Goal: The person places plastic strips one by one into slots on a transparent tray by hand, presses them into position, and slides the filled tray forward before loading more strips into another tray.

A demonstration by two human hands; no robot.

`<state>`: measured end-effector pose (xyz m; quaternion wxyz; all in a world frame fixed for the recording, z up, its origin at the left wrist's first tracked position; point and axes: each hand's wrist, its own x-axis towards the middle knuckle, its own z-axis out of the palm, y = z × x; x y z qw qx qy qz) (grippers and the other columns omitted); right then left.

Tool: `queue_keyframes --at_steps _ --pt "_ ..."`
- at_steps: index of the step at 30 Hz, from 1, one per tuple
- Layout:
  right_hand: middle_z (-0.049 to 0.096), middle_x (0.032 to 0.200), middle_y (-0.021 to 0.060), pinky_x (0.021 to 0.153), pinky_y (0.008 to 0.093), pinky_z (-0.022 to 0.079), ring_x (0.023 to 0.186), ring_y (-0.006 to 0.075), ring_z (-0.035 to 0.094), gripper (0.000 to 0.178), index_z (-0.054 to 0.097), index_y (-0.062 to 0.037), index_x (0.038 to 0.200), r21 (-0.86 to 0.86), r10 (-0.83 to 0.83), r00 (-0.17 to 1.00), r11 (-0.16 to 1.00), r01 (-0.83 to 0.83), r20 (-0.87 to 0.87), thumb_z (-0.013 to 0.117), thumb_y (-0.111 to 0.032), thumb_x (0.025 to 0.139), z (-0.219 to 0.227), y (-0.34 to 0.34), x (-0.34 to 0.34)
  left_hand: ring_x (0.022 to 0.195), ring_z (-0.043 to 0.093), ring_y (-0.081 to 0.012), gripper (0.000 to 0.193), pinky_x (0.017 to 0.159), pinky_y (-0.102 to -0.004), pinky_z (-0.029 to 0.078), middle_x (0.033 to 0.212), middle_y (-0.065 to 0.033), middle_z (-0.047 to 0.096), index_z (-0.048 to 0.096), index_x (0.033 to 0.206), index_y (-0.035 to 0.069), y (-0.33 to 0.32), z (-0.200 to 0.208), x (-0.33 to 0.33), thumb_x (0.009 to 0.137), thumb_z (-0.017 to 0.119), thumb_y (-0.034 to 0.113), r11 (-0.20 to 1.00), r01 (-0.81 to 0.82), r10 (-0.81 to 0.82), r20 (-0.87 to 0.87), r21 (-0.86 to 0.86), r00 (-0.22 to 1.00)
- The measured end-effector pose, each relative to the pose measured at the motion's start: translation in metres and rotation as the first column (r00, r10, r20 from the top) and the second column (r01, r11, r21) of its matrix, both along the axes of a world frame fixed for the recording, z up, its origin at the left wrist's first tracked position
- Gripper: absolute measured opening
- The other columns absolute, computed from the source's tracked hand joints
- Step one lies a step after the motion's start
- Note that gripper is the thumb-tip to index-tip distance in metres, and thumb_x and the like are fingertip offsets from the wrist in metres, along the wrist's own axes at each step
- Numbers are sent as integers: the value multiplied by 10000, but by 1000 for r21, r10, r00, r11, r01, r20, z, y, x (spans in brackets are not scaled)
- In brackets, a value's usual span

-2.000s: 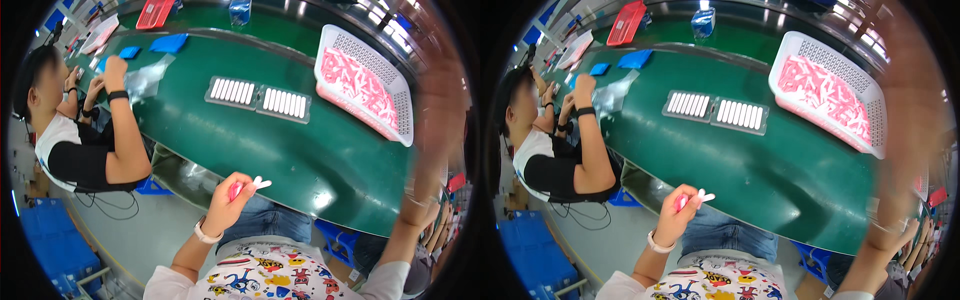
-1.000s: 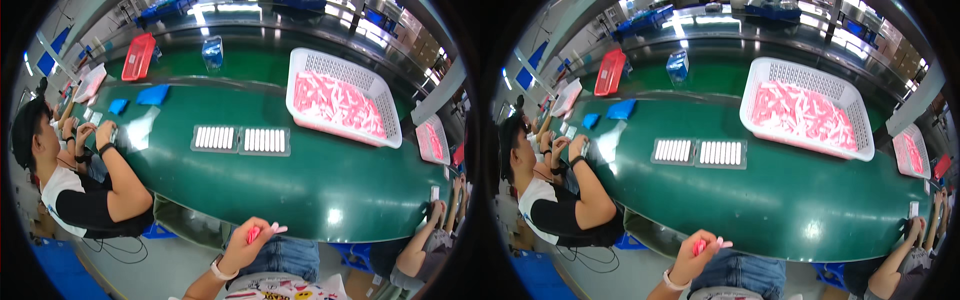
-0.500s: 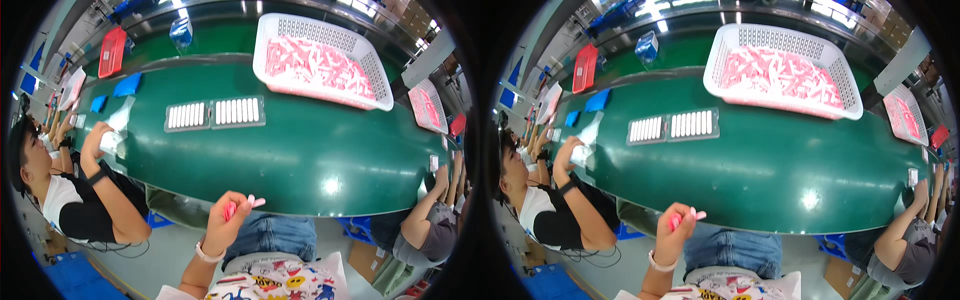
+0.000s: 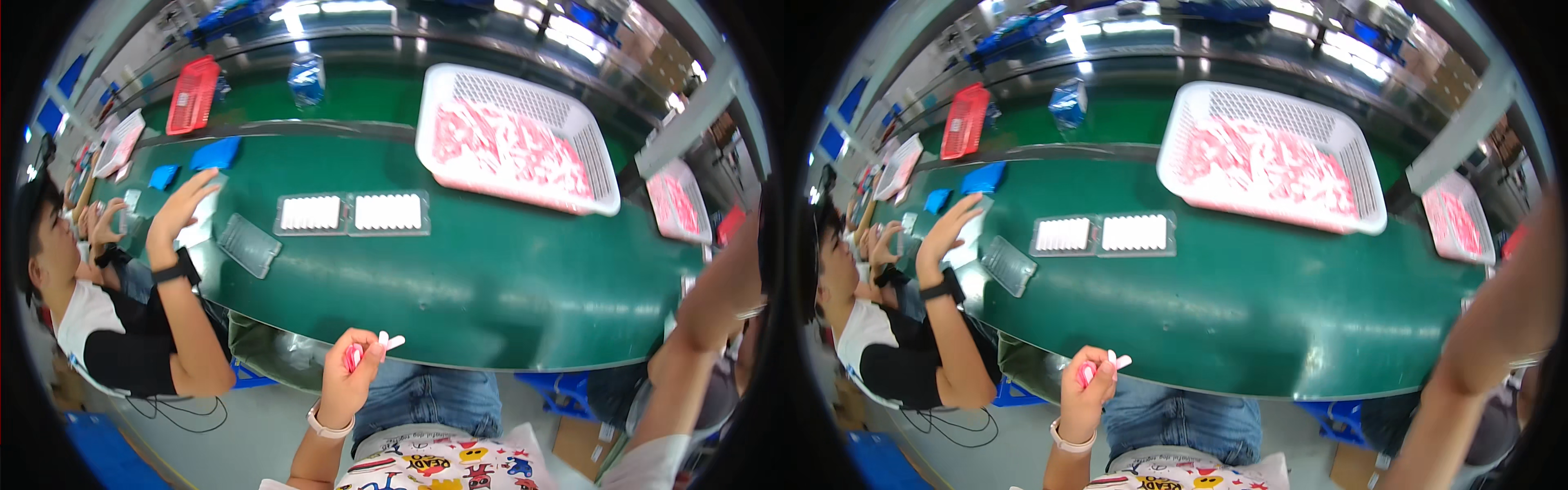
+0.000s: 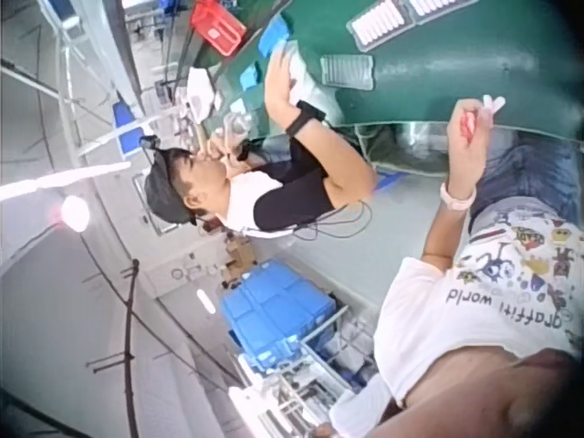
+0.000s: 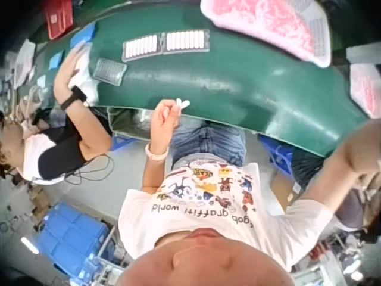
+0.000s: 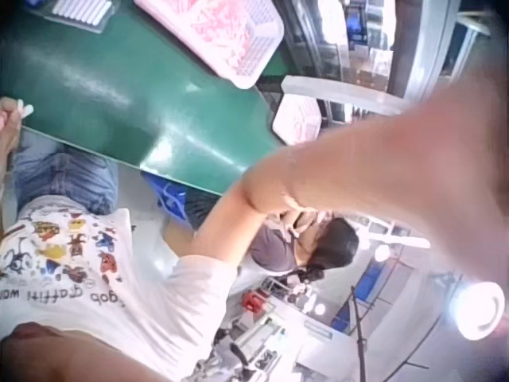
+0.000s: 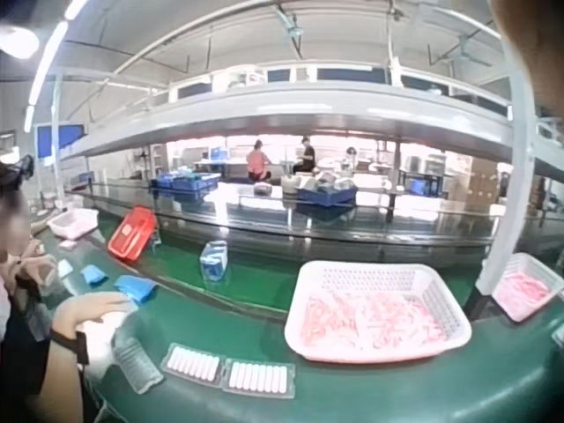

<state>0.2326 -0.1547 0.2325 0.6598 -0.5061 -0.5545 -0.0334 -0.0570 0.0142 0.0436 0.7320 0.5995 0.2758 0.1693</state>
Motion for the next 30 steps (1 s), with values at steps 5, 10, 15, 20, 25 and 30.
queue_keyframes --at_steps 5,10,15,20,25,30 --pt "588 917 84 821 279 436 907 181 564 123 586 -27 1004 -291 -11 972 955 -60 -234 506 -30 911 -104 136 -83 481 326 -11 106 428 -187 247 656 10 479 508 880 20 21 -19 -34 950 526 96 987 -146 150 52 -70 987" --pt "541 1180 184 949 562 345 1188 385 421 650 482 -26 1256 -468 157 869 879 94 469 707 -368 752 -192 250 -169 468 310 -29 104 426 -205 235 629 15 439 499 903 14 30 -14 -53 962 502 101 931 -340 350 68 -131 934" --pt "532 1148 219 959 617 274 1180 375 414 696 483 -16 1252 -403 -43 723 807 432 690 675 -452 745 -232 333 -191 495 351 -9 114 431 -190 249 655 20 481 529 923 5 33 -17 -67 962 514 111 890 -432 447 90 -145 890" --pt "531 1126 180 942 556 291 1093 325 449 607 517 -23 1204 -496 190 754 845 200 629 693 -345 721 -230 286 -185 458 300 -40 90 438 -215 250 583 25 391 494 915 34 43 -13 -67 972 466 98 850 -516 519 -1 -109 855" --pt "503 1264 120 904 461 303 1132 272 454 680 472 -47 1290 -752 431 814 659 11 390 714 -255 690 -194 161 -149 452 289 -37 70 428 -217 228 589 15 398 506 937 22 50 -12 -52 964 465 72 889 -447 455 72 -103 888" --pt "478 1321 96 920 492 280 1165 269 438 670 475 -65 1294 -856 309 873 475 202 378 711 -221 687 -174 65 -105 462 299 -29 80 430 -207 229 639 -2 455 524 944 1 34 -19 -14 958 478 65 961 -215 227 49 -176 973"
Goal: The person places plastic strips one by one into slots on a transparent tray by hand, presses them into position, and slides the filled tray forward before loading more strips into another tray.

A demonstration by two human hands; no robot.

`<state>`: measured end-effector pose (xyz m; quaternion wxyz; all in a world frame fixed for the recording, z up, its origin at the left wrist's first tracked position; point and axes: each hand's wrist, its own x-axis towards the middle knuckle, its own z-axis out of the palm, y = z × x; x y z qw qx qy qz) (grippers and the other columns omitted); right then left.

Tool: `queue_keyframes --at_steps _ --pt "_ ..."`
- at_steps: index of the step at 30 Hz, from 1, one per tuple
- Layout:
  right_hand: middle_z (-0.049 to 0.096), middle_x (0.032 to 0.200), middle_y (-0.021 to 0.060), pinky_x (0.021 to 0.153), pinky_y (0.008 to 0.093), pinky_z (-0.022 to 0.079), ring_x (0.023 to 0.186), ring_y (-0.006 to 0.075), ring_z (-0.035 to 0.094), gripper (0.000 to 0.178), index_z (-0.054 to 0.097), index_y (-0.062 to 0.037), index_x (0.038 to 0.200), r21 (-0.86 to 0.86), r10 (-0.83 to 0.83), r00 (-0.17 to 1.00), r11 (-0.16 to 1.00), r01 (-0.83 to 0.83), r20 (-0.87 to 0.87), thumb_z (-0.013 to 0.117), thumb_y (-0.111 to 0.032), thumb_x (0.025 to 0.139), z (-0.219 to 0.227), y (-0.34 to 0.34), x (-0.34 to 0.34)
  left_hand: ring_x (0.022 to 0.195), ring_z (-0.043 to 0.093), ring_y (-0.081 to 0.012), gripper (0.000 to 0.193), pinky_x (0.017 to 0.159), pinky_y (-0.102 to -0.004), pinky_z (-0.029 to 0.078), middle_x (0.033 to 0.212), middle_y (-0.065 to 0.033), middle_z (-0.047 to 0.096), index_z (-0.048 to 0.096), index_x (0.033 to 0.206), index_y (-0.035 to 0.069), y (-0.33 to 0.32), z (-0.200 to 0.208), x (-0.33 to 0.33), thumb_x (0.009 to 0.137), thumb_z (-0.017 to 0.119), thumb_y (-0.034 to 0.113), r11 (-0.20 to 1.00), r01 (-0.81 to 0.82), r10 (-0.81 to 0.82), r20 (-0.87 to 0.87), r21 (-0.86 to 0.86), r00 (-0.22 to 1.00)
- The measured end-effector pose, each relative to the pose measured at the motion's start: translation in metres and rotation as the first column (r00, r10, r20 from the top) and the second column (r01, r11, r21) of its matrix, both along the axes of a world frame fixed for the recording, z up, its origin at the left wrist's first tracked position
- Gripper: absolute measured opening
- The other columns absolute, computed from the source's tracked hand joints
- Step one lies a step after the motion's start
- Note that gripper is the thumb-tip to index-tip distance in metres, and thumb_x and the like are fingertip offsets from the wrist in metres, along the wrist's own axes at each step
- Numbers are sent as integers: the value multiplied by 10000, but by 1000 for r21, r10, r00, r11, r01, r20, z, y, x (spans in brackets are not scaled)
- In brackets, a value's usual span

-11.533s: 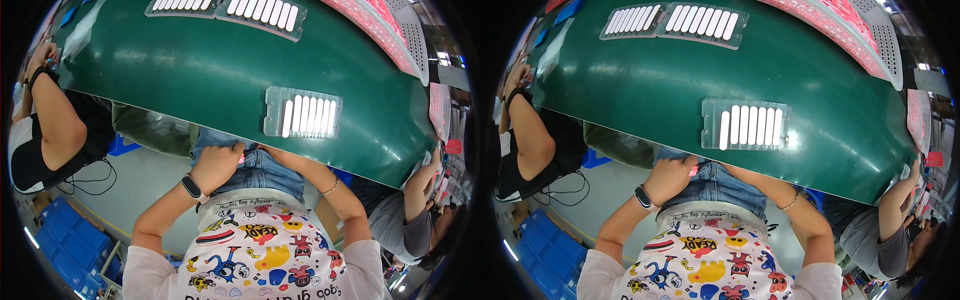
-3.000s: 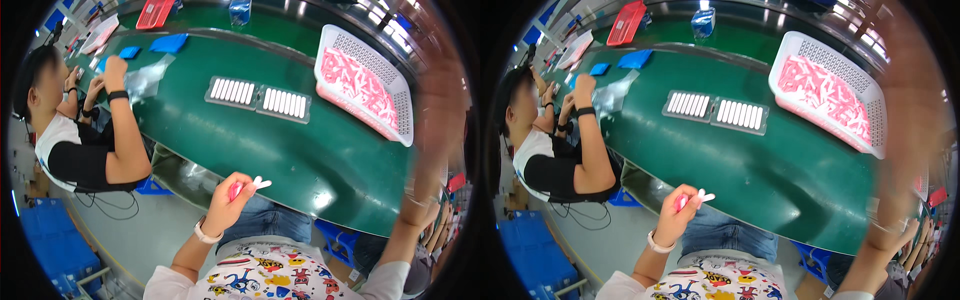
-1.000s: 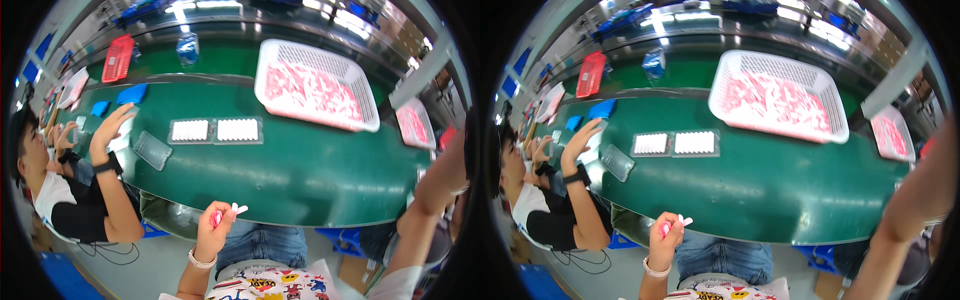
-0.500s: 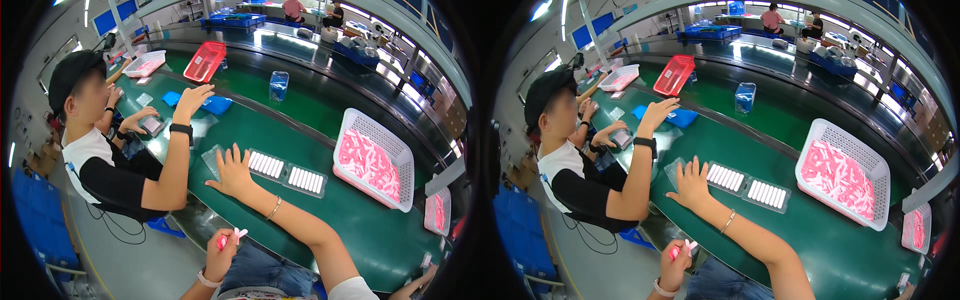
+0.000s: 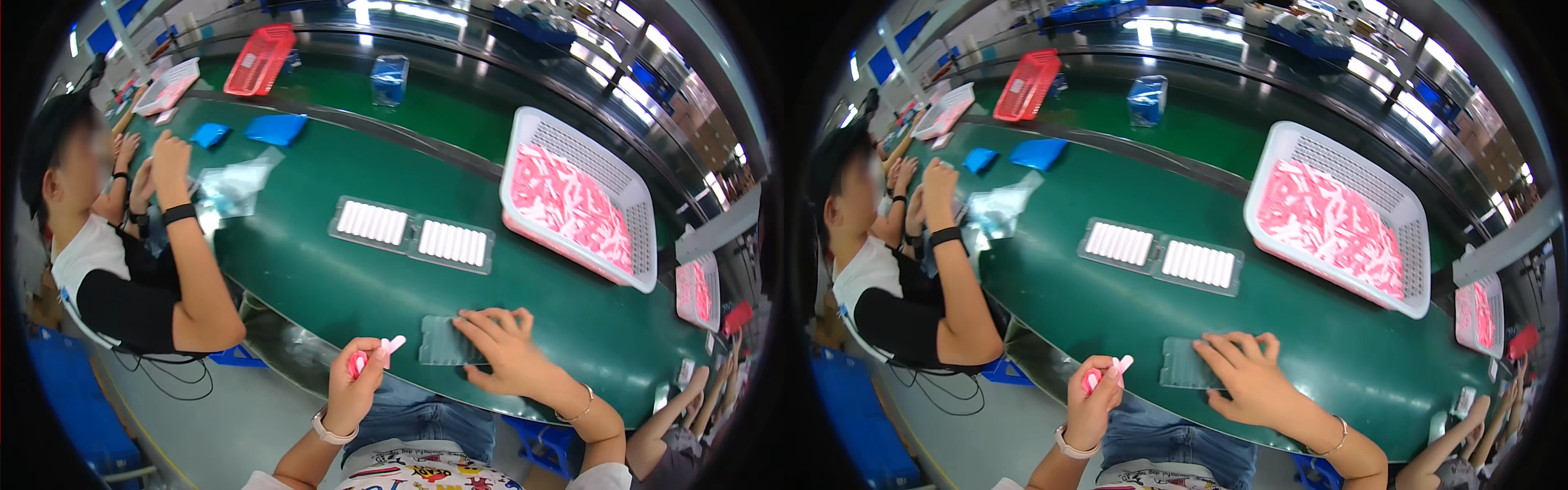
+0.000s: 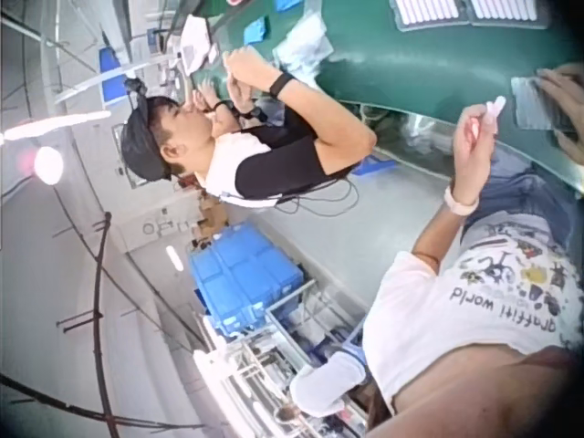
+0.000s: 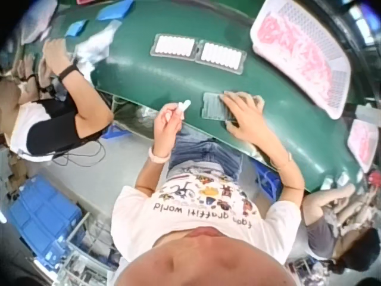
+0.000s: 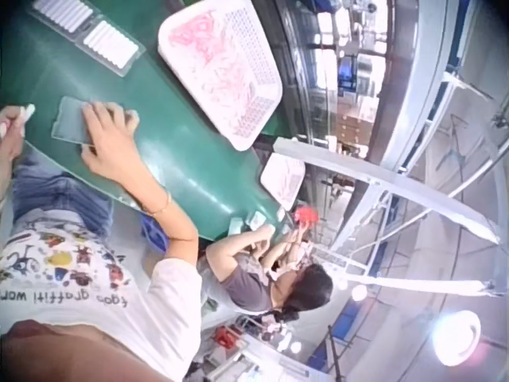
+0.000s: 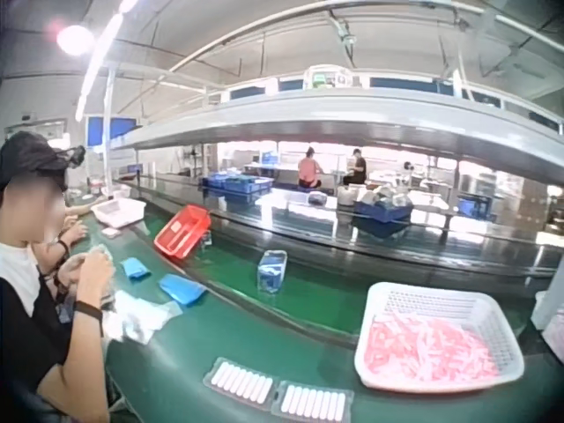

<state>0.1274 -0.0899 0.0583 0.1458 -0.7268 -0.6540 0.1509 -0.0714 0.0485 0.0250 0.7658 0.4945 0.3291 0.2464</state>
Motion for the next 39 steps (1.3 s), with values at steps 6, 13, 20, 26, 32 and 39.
queue_keyframes --at_steps 6,13,20,26,32,39 --pt "568 1235 87 937 397 331 1102 273 507 411 606 -56 1167 210 -179 879 932 295 -441 711 -146 780 14 -44 -6 492 312 -25 125 447 -208 236 608 35 419 530 910 13 -30 7 45 955 520 130 924 383 -383 -4 11 924" --pt "616 1058 99 798 248 441 951 121 563 273 604 16 1169 31 -49 118 807 589 -992 554 16 901 -1 -50 -14 441 254 -37 306 439 -224 194 551 77 302 441 774 105 -39 -7 68 1005 420 305 220 709 -481 558 -670 676" --pt "617 1024 87 830 265 463 953 130 579 234 622 29 1123 10 25 -16 800 600 -1000 554 33 899 -3 -43 -9 403 234 -45 368 431 -229 210 538 84 310 441 772 131 -40 -17 71 982 409 431 -69 748 -282 732 -660 620" --pt "589 877 37 641 218 395 728 72 487 168 668 -3 1019 68 -64 194 792 607 -979 641 -2 853 -9 -40 -12 406 253 -37 355 433 -221 215 543 84 312 470 800 128 -47 -20 69 982 418 428 -63 733 -213 727 -677 653" --pt "598 804 33 584 204 368 691 67 484 110 679 -24 942 25 -193 257 752 658 -947 670 -26 833 -13 -46 -17 487 304 -44 180 469 -209 233 610 53 368 526 912 61 -49 7 77 981 486 223 398 566 -439 391 -722 809" --pt "644 765 20 589 233 423 727 64 541 103 668 -1 951 -78 -525 296 577 813 -798 647 -47 861 -14 -66 31 514 349 -71 103 470 -232 271 637 -28 473 532 939 -18 -52 5 74 932 547 84 795 467 -466 101 -387 879"
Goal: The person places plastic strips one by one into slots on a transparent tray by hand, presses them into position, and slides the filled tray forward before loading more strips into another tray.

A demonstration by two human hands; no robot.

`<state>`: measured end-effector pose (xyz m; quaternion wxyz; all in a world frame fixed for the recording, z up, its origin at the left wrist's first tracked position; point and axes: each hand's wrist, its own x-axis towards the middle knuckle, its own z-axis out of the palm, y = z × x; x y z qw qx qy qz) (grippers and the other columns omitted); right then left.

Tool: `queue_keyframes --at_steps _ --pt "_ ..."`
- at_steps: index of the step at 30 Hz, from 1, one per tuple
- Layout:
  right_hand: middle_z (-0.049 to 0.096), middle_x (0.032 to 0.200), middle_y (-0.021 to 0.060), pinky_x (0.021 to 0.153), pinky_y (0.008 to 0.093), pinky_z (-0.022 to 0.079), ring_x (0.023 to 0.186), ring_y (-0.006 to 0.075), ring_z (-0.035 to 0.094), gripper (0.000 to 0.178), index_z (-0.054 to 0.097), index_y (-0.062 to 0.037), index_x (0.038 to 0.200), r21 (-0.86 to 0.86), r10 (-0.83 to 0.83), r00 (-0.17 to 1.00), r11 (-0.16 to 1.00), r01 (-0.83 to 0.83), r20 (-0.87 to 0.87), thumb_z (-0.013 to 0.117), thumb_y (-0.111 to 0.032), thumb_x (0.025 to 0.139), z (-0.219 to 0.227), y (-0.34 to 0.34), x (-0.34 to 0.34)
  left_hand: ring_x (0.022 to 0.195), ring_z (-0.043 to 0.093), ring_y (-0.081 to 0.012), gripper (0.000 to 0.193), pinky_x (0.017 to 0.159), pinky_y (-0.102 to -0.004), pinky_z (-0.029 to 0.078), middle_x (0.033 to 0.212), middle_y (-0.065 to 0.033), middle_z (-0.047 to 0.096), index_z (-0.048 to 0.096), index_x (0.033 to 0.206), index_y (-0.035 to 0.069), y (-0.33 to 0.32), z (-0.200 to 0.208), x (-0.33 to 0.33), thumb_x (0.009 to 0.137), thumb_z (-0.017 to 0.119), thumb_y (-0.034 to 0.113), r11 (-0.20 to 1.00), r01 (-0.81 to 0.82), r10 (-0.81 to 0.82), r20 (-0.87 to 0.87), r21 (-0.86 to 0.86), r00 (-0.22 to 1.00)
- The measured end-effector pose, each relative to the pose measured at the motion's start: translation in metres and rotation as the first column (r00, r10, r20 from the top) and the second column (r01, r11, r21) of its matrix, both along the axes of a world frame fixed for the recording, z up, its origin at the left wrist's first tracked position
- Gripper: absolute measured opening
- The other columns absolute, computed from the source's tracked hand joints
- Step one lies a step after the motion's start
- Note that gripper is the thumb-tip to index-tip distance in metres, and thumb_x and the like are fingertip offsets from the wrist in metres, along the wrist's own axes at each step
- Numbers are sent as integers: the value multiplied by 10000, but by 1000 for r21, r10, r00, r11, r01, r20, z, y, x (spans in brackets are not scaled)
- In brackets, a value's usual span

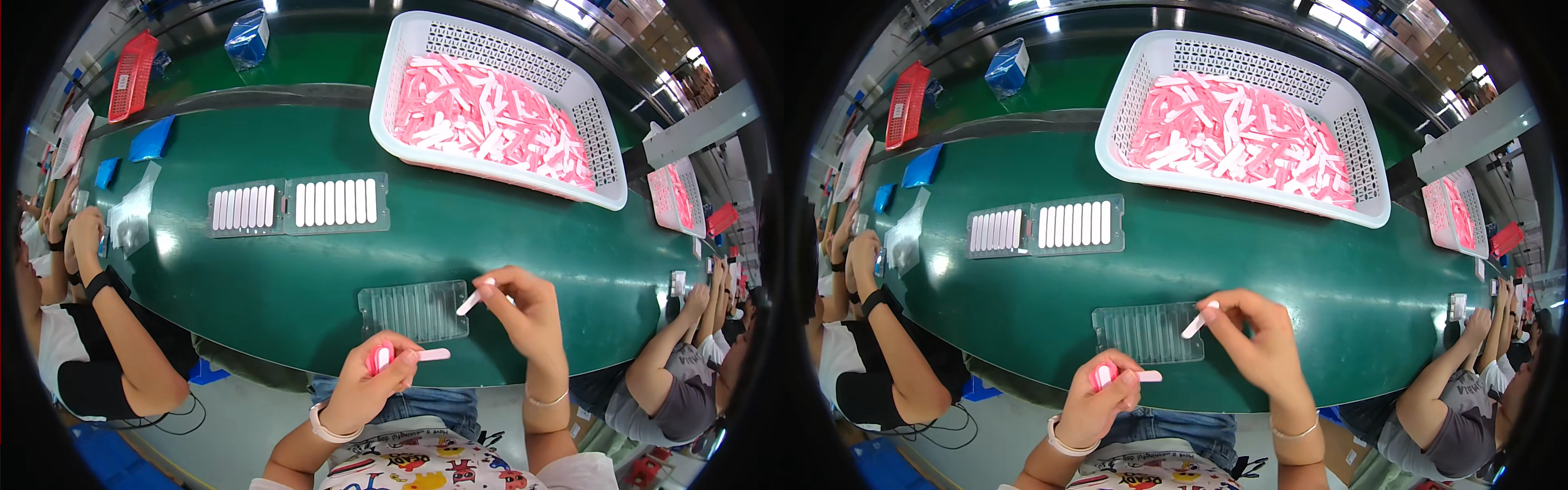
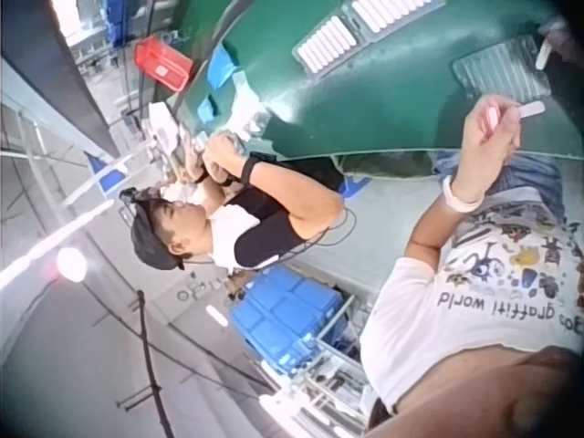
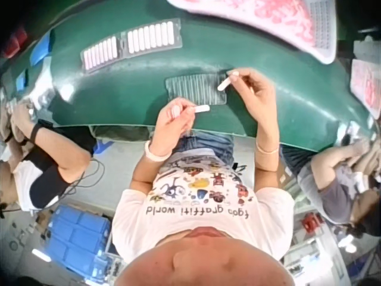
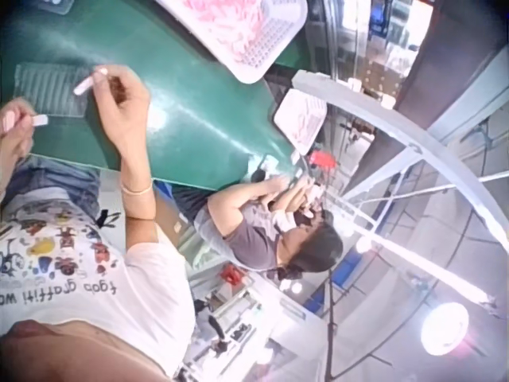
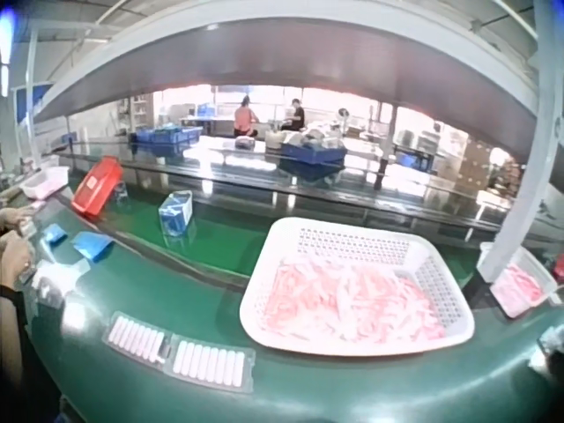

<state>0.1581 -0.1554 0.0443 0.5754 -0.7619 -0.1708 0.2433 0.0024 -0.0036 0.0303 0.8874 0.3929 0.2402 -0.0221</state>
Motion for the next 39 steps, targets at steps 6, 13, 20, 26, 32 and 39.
queue_keyframes --at_steps 6,13,20,26,32,39 --pt "609 836 43 638 290 440 714 165 517 175 687 -52 955 -252 253 913 952 -176 319 706 -60 781 -10 11 5 543 398 -38 142 479 -201 309 704 -47 559 557 992 -9 9 -10 -7 953 540 126 997 -28 28 -2 68 1000" --pt "581 1008 67 756 351 456 838 255 530 282 671 -80 1032 -315 373 819 916 -249 437 728 -107 758 -8 19 1 542 398 -36 143 475 -197 302 710 -49 569 557 1001 -12 13 -8 -3 955 536 121 992 -40 39 9 117 999" --pt "601 986 85 767 356 455 864 268 537 250 659 -56 1010 -308 332 871 925 -225 362 715 -107 771 -8 21 -1 549 412 -39 149 476 -198 304 710 -52 574 557 1010 -18 13 -6 -6 954 535 119 988 -49 46 26 149 999" --pt "597 984 83 756 351 454 870 266 541 232 654 -49 991 -313 316 891 925 -214 327 713 -110 775 -7 22 -1 463 306 -35 73 422 -213 227 633 -63 541 536 944 -7 10 -4 -5 933 526 65 980 -122 122 8 160 992" --pt "593 983 92 747 347 458 878 264 552 212 653 -40 986 -330 291 866 931 -157 408 696 -74 782 -8 23 -5 556 446 -45 142 493 -190 341 710 -42 571 558 995 -18 11 -6 -6 952 538 115 994 -57 56 17 95 998" --pt "636 981 109 630 270 482 759 151 598 280 664 -21 1010 255 417 909 880 -401 -6 699 51 742 21 15 -31 730 663 -181 164 631 -249 516 790 -148 662 557 950 -14 6 -5 -7 821 644 -66 380 -359 -5 390 852 921"
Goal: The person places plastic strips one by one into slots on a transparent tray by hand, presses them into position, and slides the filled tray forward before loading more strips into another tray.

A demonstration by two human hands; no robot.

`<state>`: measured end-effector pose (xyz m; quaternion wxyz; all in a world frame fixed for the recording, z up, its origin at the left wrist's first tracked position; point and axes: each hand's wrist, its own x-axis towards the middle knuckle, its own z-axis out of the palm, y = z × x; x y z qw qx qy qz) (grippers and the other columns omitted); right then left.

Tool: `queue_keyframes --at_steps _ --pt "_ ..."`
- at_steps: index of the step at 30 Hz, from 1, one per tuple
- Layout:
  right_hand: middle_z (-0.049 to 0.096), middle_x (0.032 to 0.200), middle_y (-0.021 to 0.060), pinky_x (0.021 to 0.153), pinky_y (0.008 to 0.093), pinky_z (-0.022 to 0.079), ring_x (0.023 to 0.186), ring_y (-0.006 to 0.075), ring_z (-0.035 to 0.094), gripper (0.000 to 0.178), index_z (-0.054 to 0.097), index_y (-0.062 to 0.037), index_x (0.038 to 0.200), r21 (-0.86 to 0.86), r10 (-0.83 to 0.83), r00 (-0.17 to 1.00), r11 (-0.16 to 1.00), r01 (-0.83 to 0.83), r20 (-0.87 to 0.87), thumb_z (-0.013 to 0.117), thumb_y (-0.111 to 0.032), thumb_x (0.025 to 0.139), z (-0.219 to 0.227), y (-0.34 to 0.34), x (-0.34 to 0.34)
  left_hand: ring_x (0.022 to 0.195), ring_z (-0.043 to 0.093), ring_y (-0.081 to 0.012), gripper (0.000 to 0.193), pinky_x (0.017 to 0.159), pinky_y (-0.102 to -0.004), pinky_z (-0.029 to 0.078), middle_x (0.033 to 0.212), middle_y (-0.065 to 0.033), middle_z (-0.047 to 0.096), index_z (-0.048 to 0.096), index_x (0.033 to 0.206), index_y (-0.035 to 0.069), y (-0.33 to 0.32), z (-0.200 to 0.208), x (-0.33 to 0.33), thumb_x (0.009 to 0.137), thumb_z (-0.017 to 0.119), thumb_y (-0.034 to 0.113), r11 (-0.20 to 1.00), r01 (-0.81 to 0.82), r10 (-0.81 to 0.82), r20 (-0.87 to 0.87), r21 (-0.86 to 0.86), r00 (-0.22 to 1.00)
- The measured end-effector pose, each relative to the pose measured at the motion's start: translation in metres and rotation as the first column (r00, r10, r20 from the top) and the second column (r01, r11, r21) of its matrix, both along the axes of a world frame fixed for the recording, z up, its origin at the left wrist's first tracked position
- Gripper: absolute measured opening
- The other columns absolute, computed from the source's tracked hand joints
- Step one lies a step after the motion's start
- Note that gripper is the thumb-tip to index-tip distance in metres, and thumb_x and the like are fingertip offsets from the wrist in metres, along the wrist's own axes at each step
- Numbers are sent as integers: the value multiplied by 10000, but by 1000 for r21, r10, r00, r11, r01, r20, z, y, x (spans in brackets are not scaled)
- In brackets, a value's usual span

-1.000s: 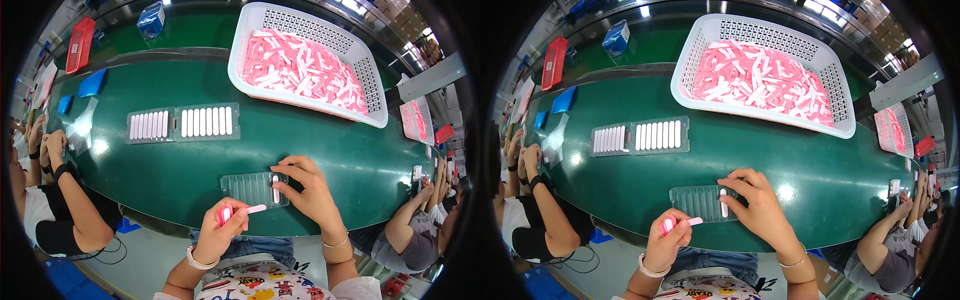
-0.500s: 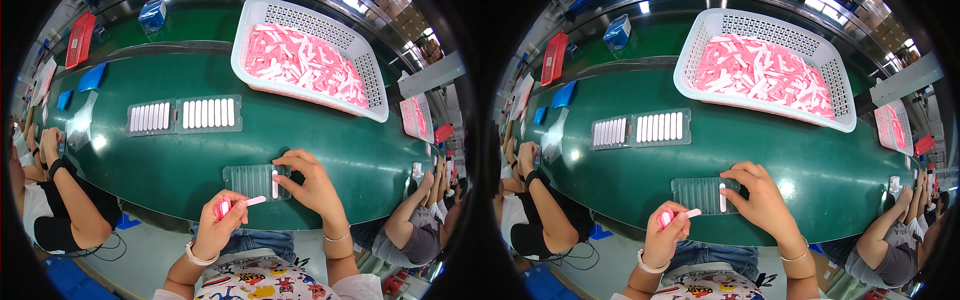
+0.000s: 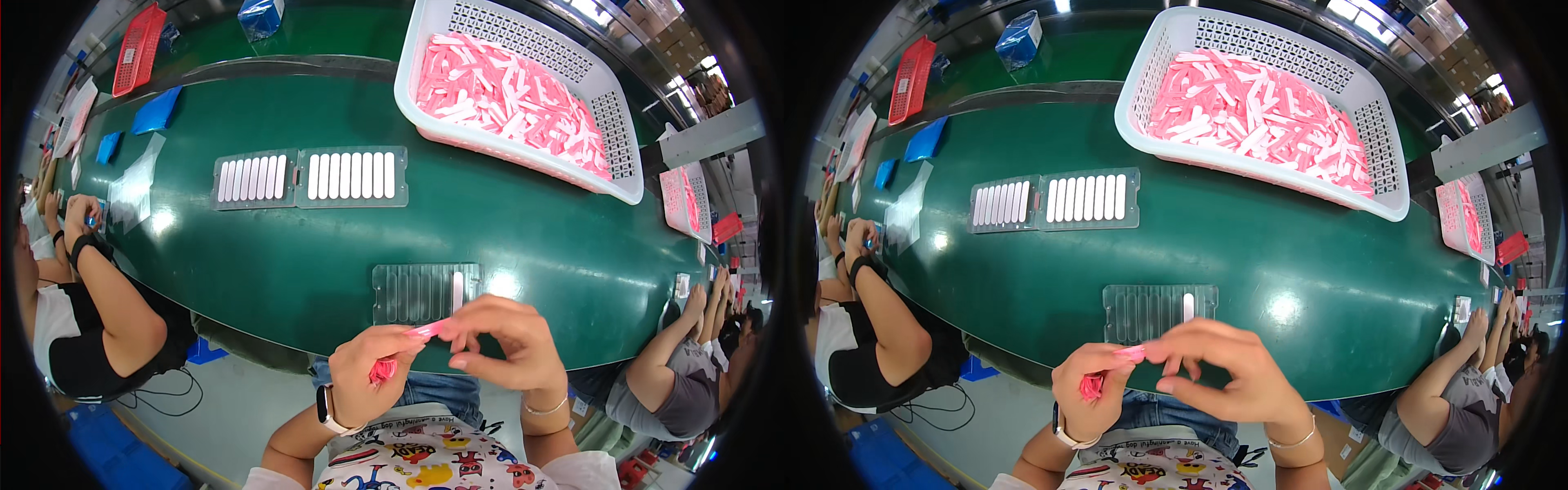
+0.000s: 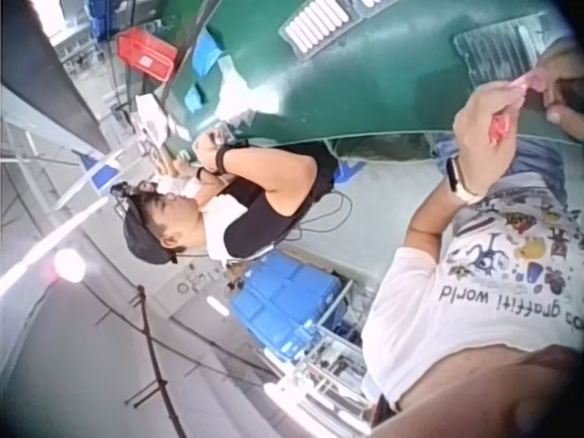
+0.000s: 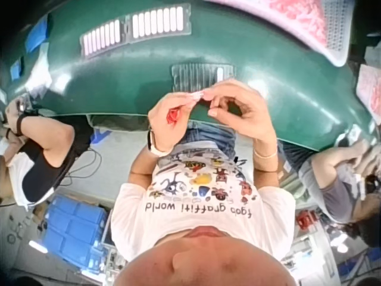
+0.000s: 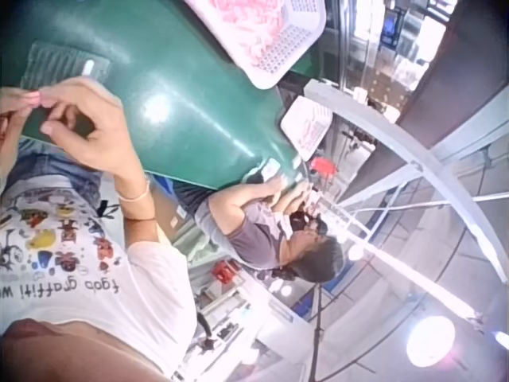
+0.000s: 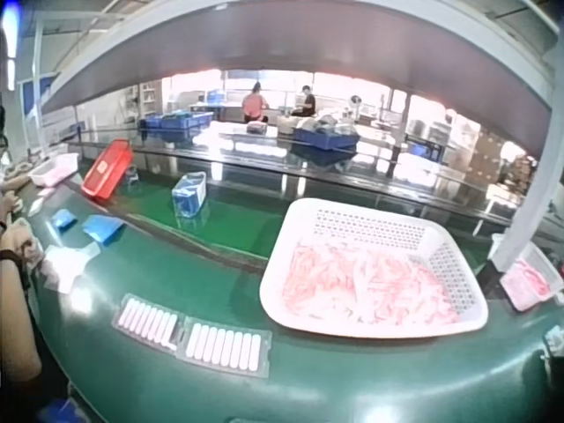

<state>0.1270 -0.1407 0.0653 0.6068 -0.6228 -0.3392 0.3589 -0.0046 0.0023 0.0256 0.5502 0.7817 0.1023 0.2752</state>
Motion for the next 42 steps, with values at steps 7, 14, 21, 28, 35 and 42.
queue_keyframes --at_steps 7,14,21,28,35,42 --pt "617 946 107 636 236 492 757 143 605 304 653 20 1002 208 -319 945 931 299 70 717 94 714 -20 7 -10 785 700 -225 158 668 -280 553 846 -169 678 563 924 4 2 3 1 811 643 -74 956 89 -81 40 -278 996" --pt "639 945 115 688 262 496 788 167 606 257 676 15 969 201 -208 972 962 184 106 701 83 723 -22 -2 -1 738 697 -233 152 642 -300 557 803 -178 668 523 919 6 3 2 3 830 628 -61 916 190 -182 57 -354 982" --pt "672 911 54 612 279 483 698 189 604 235 720 -59 873 196 -188 688 978 67 701 744 -42 640 -15 5 -3 693 662 -111 140 603 -218 509 841 -126 701 622 934 -13 7 -1 5 810 680 -41 918 173 -171 37 -358 985" --pt "676 911 90 668 288 485 701 206 615 138 679 -49 890 295 -289 817 943 153 500 691 -8 759 -15 2 -8 712 621 -98 143 655 -220 485 848 -105 681 601 1026 -6 -1 3 11 894 613 47 715 305 -403 -15 -630 915" --pt "620 840 125 642 314 474 715 223 579 164 607 12 974 -412 48 900 899 151 433 631 1 812 -5 -4 47 480 386 -85 265 449 -234 299 819 -179 618 493 1177 18 10 -2 14 960 385 125 117 -52 -452 -100 -992 886" --pt "561 905 126 700 375 466 813 263 568 346 543 -9 1013 -568 252 823 816 102 510 736 -100 740 0 15 62 492 385 -77 257 428 -228 324 874 -203 617 411 1222 63 11 -1 7 977 424 140 209 11 -383 -72 -978 921"
